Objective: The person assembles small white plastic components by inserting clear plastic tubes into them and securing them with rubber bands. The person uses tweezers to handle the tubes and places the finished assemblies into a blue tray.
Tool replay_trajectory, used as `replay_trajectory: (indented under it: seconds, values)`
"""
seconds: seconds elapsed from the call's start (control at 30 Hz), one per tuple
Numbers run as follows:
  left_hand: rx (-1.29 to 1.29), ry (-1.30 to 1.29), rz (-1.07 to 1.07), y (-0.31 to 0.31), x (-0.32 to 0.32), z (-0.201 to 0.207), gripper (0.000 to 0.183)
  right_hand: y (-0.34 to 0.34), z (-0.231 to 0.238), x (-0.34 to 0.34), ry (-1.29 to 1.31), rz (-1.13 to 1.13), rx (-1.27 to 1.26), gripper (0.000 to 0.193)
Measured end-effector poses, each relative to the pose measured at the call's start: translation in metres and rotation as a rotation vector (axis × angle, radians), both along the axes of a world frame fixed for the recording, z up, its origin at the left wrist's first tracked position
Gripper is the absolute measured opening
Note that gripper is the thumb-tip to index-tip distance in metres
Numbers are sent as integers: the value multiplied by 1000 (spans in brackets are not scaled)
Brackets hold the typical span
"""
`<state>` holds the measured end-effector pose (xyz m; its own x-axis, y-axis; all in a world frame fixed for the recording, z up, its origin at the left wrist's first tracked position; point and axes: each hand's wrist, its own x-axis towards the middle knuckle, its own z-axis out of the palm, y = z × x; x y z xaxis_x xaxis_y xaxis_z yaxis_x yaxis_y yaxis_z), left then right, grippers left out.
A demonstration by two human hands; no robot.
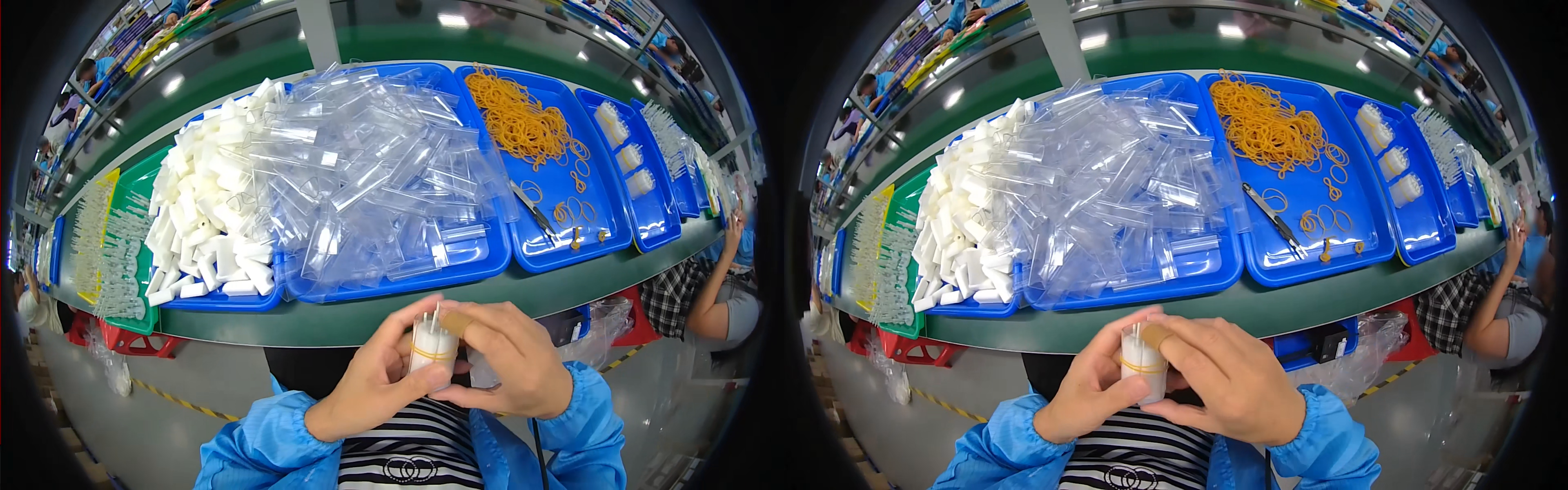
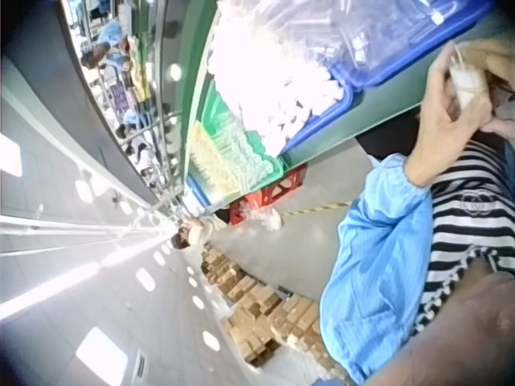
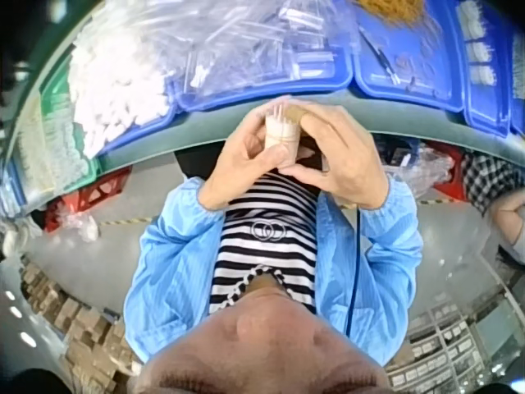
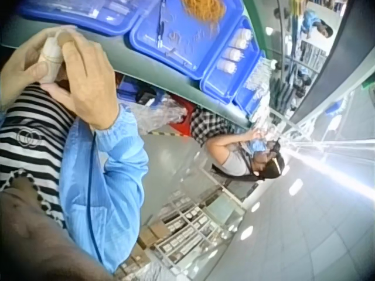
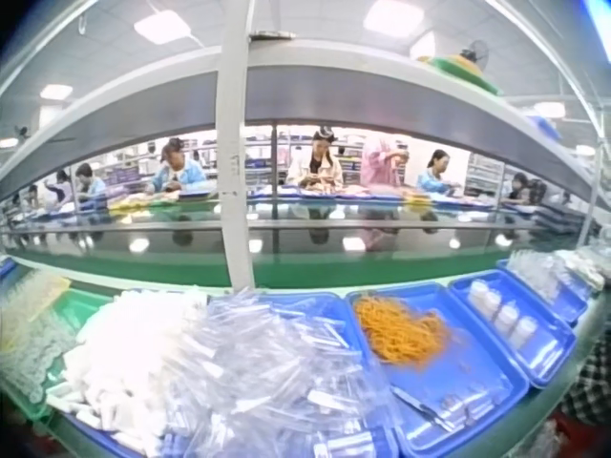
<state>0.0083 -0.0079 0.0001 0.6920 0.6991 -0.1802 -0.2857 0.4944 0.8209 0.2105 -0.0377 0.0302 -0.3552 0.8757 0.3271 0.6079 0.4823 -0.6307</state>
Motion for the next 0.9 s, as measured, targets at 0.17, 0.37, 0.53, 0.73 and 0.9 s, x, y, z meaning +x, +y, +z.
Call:
replay_trajectory:
  seconds: [0.17, 0.37, 0.53, 0.73, 0.9]
  values:
    - [573, 184, 79, 3, -17, -10, 93, 2, 2, 10, 203, 71, -157, 75]
    - [808, 317, 118, 1, -27, -14, 79, 4, -7, 10, 233, 150, -102, 73]
    - [733, 258, 129, -1, -22, -22, 83, 4, -10, 13, 238, 102, -139, 69]
    - [656, 147, 194, 0, -16, -26, 85, 2, -9, 11, 359, 94, -243, 78]
    - [950, 403, 129, 8, -23, -6, 75, 2, -12, 15, 224, 169, -171, 77]
